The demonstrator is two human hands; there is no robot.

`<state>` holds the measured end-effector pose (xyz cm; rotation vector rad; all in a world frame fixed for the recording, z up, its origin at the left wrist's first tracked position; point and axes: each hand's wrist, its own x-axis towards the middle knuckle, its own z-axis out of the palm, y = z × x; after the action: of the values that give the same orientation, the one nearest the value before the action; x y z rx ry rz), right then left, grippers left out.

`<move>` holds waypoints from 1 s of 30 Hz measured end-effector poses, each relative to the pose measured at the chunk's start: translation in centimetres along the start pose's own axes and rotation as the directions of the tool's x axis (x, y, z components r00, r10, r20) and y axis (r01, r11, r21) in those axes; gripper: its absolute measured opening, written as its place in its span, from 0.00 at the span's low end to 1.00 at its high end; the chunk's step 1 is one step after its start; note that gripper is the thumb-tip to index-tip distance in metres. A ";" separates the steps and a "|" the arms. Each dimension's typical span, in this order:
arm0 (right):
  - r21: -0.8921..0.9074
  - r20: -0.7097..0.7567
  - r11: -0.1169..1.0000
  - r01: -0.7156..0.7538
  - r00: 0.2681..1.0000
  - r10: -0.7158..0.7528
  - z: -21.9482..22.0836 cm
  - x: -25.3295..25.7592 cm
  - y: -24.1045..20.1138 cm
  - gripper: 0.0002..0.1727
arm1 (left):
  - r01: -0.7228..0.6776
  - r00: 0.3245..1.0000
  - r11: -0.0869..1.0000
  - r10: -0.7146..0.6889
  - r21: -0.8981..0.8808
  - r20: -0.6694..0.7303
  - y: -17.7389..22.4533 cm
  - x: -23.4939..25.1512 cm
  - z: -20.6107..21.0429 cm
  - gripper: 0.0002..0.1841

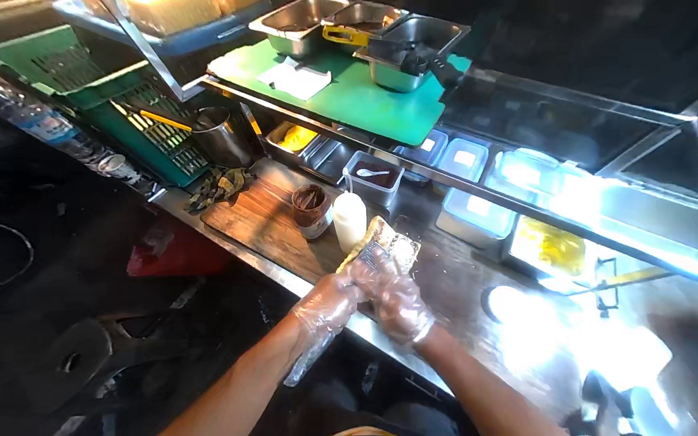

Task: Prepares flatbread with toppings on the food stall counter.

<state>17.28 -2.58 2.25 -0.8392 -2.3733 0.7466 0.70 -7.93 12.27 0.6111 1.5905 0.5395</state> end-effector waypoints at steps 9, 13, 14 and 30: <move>-0.081 0.093 0.997 -0.019 0.995 0.027 -0.1 0.6 1.3 0.32 | 0.092 0.995 0.996 -0.092 0.009 0.026 1.4 -0.9 -1.0 0.05; -0.153 0.094 0.976 -0.156 0.981 0.172 -0.8 0.8 3.9 0.33 | 0.112 0.993 0.993 -0.111 -0.029 0.036 1.3 -1.0 -1.1 0.05; -0.116 -0.007 0.991 -0.070 0.998 0.069 -0.6 0.8 3.1 0.30 | 0.110 0.993 0.991 -0.107 -0.072 0.043 1.5 -0.9 -1.3 0.05; -0.078 0.246 0.975 -0.210 0.943 0.223 -1.7 2.2 1.8 0.33 | 0.196 0.972 -0.082 0.144 0.977 -0.183 5.6 -4.7 2.4 0.19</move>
<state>17.55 0.67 2.87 -1.0986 -2.5600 0.9342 3.83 -6.90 19.19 1.7205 2.0540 -0.9628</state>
